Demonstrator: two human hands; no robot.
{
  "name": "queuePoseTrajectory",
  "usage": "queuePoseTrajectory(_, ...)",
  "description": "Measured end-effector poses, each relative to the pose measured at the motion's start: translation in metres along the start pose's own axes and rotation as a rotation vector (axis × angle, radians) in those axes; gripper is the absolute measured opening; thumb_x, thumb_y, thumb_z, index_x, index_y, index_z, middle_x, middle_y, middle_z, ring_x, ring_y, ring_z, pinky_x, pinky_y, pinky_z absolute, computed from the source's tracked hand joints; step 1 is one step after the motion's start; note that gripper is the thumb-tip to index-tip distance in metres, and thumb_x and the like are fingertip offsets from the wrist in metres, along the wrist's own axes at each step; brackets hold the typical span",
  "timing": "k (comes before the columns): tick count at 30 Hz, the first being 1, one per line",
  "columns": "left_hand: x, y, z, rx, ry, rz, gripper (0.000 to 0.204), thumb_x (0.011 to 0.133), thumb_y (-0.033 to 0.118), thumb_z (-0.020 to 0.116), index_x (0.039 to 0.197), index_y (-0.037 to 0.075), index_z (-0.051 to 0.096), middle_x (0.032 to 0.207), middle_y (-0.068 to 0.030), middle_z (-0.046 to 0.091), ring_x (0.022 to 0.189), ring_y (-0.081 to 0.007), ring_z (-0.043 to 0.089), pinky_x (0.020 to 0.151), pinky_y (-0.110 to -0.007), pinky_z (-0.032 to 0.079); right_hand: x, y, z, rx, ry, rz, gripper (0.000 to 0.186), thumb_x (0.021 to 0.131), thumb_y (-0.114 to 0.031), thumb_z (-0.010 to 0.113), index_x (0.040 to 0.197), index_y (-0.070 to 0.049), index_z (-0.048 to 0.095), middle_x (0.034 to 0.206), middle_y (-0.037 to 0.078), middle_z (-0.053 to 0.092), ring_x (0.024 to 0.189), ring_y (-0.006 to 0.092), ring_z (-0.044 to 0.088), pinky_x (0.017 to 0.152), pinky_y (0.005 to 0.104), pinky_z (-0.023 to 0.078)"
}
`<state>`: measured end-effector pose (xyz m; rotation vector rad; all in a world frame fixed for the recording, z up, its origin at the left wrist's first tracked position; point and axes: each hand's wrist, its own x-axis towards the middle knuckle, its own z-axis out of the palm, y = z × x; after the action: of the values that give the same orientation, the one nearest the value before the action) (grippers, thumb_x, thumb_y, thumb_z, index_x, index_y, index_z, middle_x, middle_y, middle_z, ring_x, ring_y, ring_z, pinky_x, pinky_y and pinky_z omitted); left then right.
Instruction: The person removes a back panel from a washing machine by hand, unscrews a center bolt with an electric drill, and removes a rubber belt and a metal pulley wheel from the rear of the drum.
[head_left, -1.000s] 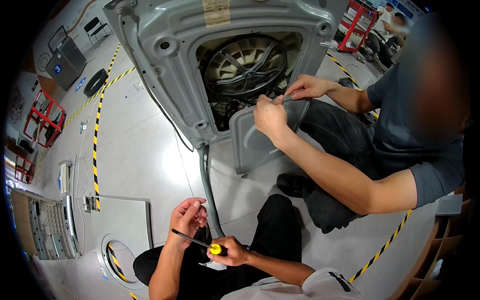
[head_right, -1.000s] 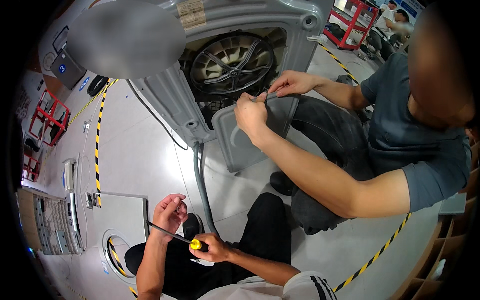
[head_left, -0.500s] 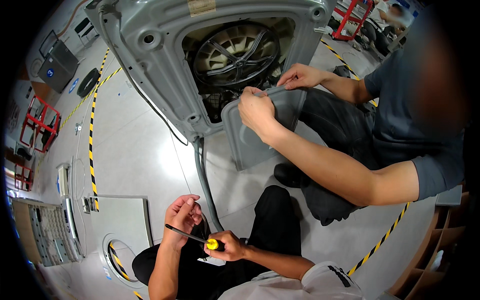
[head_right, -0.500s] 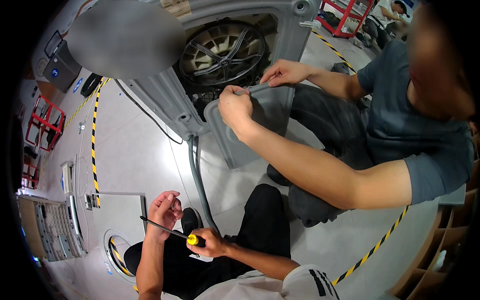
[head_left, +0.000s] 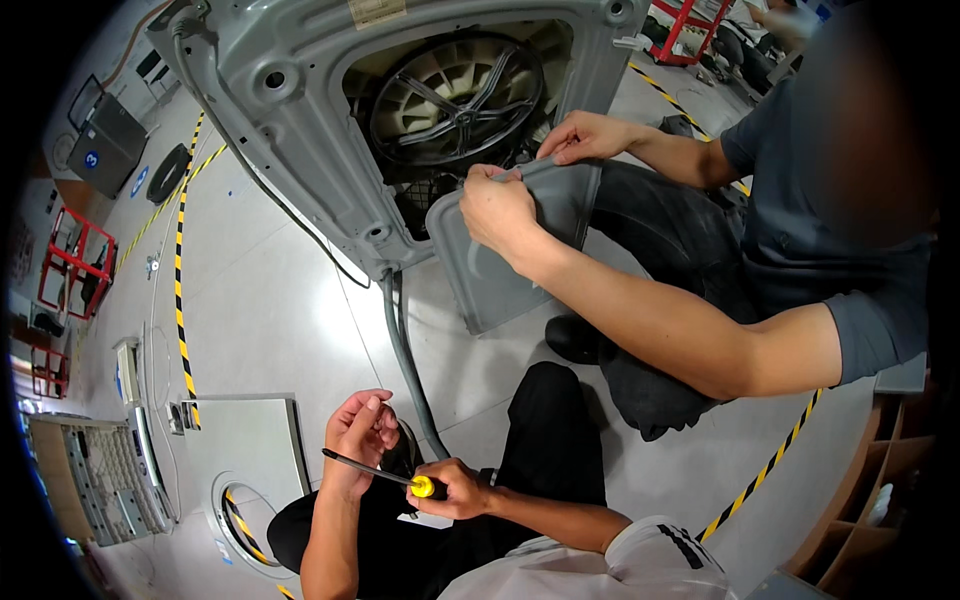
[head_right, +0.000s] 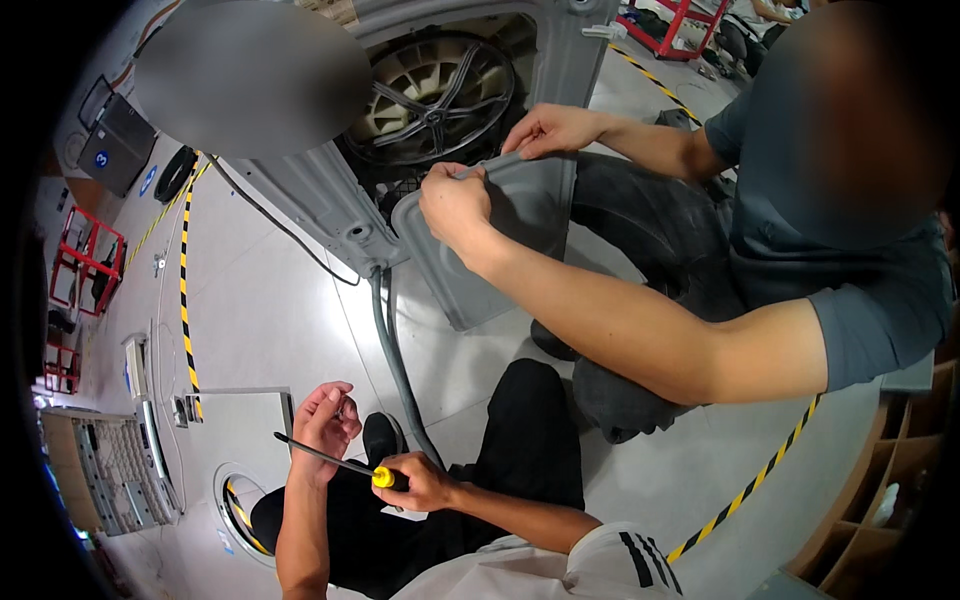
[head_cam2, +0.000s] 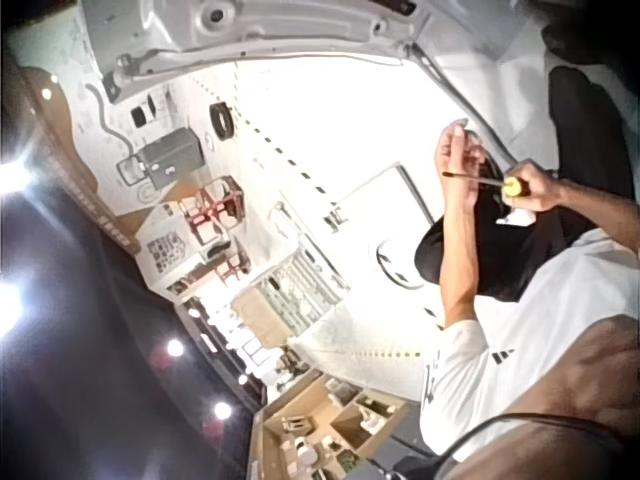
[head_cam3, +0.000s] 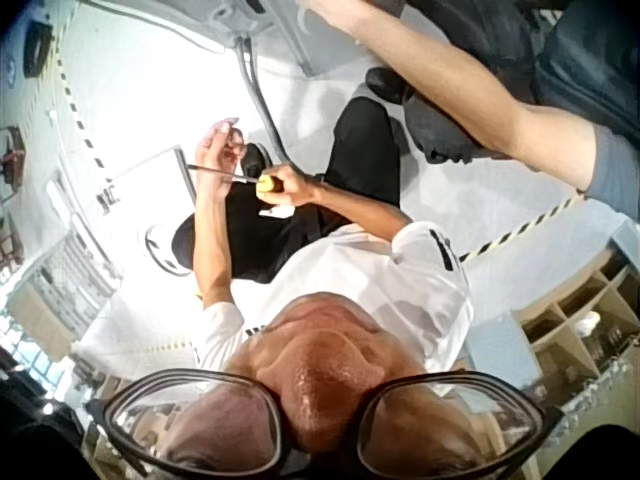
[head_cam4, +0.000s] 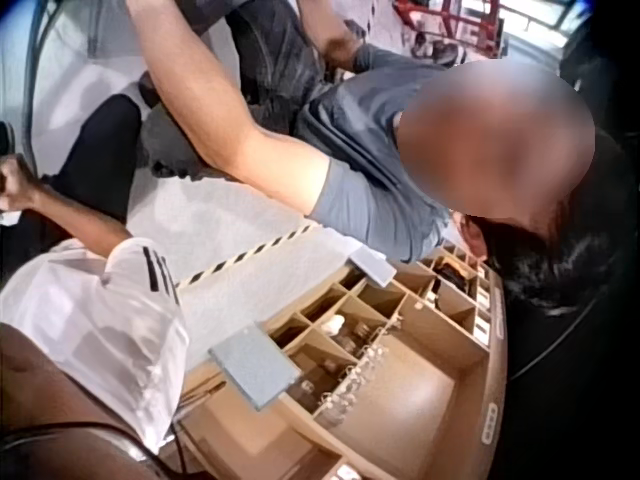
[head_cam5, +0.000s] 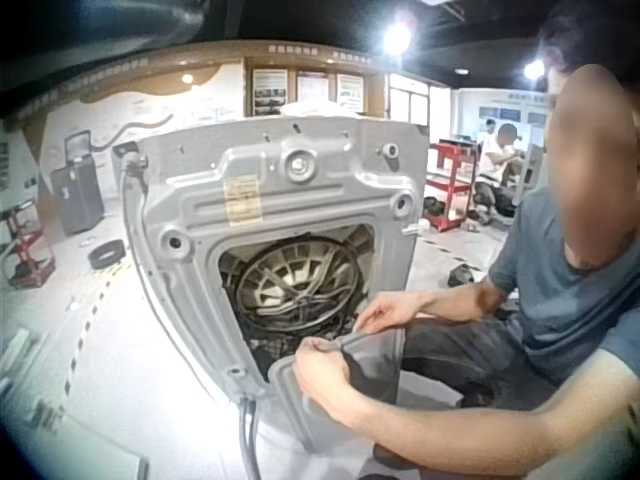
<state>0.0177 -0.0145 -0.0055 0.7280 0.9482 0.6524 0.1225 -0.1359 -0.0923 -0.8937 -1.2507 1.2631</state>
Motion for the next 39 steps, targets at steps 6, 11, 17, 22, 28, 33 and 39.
queuePoseTrajectory(6,-0.001,-0.002,0.0,-0.029,-0.02,-0.008,0.019,0.091,0.018,0.056,0.098,0.001,0.059,0.071,-0.0055,0.058,0.057,-0.0108,0.048,0.054,-0.024,0.039,-0.001,-0.005,-0.002,0.014,0.022,-0.004,0.017,0.075,-0.011,0.068,0.075,0.0,0.056,0.067,0.012,0.056,0.06,0.0268,0.057,0.057,0.0327,0.043)
queuePoseTrajectory(11,0.0,-0.006,-0.001,-0.04,-0.03,-0.003,0.02,0.091,0.019,0.057,0.099,0.001,0.059,0.07,-0.0051,0.058,0.057,-0.0108,0.048,0.054,-0.024,0.039,-0.004,0.0,-0.005,-0.122,-0.006,0.011,0.011,0.077,-0.011,0.065,0.077,-0.002,0.059,0.069,0.009,0.06,0.061,0.0214,0.06,0.057,0.0309,0.044)
queuePoseTrajectory(17,0.0,-0.003,0.002,-0.053,-0.027,-0.031,0.018,0.09,0.017,0.057,0.098,0.001,0.06,0.07,-0.005,0.058,0.057,-0.0108,0.049,0.053,-0.024,0.04,-0.003,0.001,-0.004,-0.055,0.035,-0.006,0.02,0.077,-0.015,0.067,0.072,-0.001,0.054,0.061,0.012,0.052,0.053,0.0263,0.051,0.052,0.0333,0.038)
queuePoseTrajectory(22,0.0,-0.003,0.001,-0.057,-0.02,-0.035,0.018,0.09,0.017,0.057,0.098,0.001,0.06,0.07,-0.0052,0.058,0.057,-0.0105,0.049,0.053,-0.024,0.04,-0.004,0.006,-0.005,-0.045,0.035,0.01,0.021,0.077,-0.016,0.067,0.072,0.0,0.053,0.062,0.012,0.052,0.054,0.0265,0.052,0.053,0.0337,0.039)
queuePoseTrajectory(28,-0.001,-0.003,0.001,-0.063,-0.023,-0.027,0.017,0.091,0.016,0.056,0.099,0.001,0.06,0.07,-0.0054,0.059,0.057,-0.0106,0.049,0.054,-0.024,0.04,-0.003,0.007,-0.005,-0.03,0.011,0.004,0.021,0.077,-0.016,0.067,0.073,0.0,0.053,0.062,0.012,0.053,0.055,0.0264,0.052,0.054,0.0336,0.04)
queuePoseTrajectory(33,-0.002,-0.003,0.002,-0.073,-0.03,-0.022,0.018,0.091,0.016,0.056,0.099,0.001,0.06,0.07,-0.0054,0.059,0.057,-0.0107,0.05,0.054,-0.025,0.041,-0.004,0.006,-0.006,-0.045,0.0,0.022,0.02,0.078,-0.016,0.067,0.073,-0.001,0.054,0.063,0.012,0.054,0.056,0.0259,0.053,0.054,0.0334,0.04)
queuePoseTrajectory(39,-0.003,-0.002,0.001,-0.069,-0.035,-0.026,0.017,0.091,0.016,0.055,0.099,0.001,0.06,0.071,-0.0052,0.058,0.058,-0.0105,0.049,0.054,-0.025,0.04,-0.006,0.009,-0.007,-0.093,-0.039,0.046,0.009,0.078,-0.01,0.064,0.078,-0.002,0.061,0.069,0.007,0.062,0.063,0.0186,0.06,0.059,0.0293,0.045)
